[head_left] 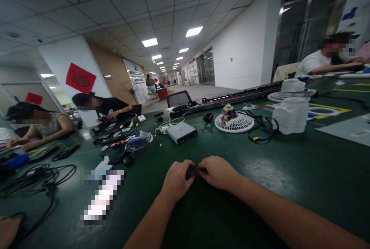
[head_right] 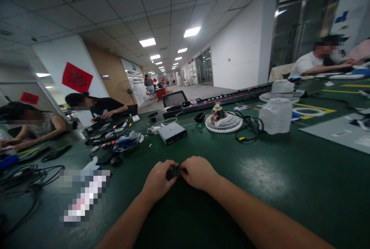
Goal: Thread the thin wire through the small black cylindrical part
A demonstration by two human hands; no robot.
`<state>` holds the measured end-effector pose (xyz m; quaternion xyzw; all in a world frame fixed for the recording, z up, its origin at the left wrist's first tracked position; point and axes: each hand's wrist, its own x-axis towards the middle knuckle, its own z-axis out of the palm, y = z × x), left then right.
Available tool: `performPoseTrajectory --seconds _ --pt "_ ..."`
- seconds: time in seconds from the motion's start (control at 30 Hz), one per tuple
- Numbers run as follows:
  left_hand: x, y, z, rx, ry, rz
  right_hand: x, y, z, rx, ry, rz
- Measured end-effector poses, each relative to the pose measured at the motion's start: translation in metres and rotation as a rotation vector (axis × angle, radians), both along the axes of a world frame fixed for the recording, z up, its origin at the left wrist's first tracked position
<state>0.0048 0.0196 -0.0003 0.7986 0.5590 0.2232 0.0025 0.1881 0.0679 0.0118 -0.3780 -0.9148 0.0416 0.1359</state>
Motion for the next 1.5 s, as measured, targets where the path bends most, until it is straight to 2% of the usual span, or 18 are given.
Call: performPoseTrajectory --seconds 0.13,0.47,0.67,0.87,1.0,1.17,1.3,1.5 --pt "0.0013 -0.0020 0.0026 -0.021 0.012 0.000 -0.0002 -0.0019 -0.0008 0.039 -0.014 0.032" --pt "0.0002 0.0011 0.0026 -0.044 0.057 0.072 0.0025 0.0001 -0.0026 -0.017 0.121 0.081" --pt "0.0020 -0.0012 0.0062 -0.066 0.092 0.054 0.0008 0.0014 -0.0020 -0.046 0.053 0.011" --pt "0.0014 -0.0002 0.0035 -0.040 0.092 0.047 0.0011 -0.0006 0.0001 -0.054 0.017 0.007" --pt "0.0027 -0.0011 0.0047 -0.022 0.092 0.058 0.0029 0.0001 -0.0003 -0.049 0.004 -0.058" --pt "0.0028 -0.0015 0.0053 -0.039 0.089 0.085 0.0049 0.0032 0.0000 -0.070 0.099 -0.128" --pt "0.0023 -0.0023 0.0055 -0.089 0.087 0.083 0.0021 0.0013 0.0003 -0.176 0.260 -0.057" --pt "0.0047 -0.0052 0.0088 -0.153 0.083 0.018 -0.0021 0.0017 -0.0069 -0.221 0.260 0.030"
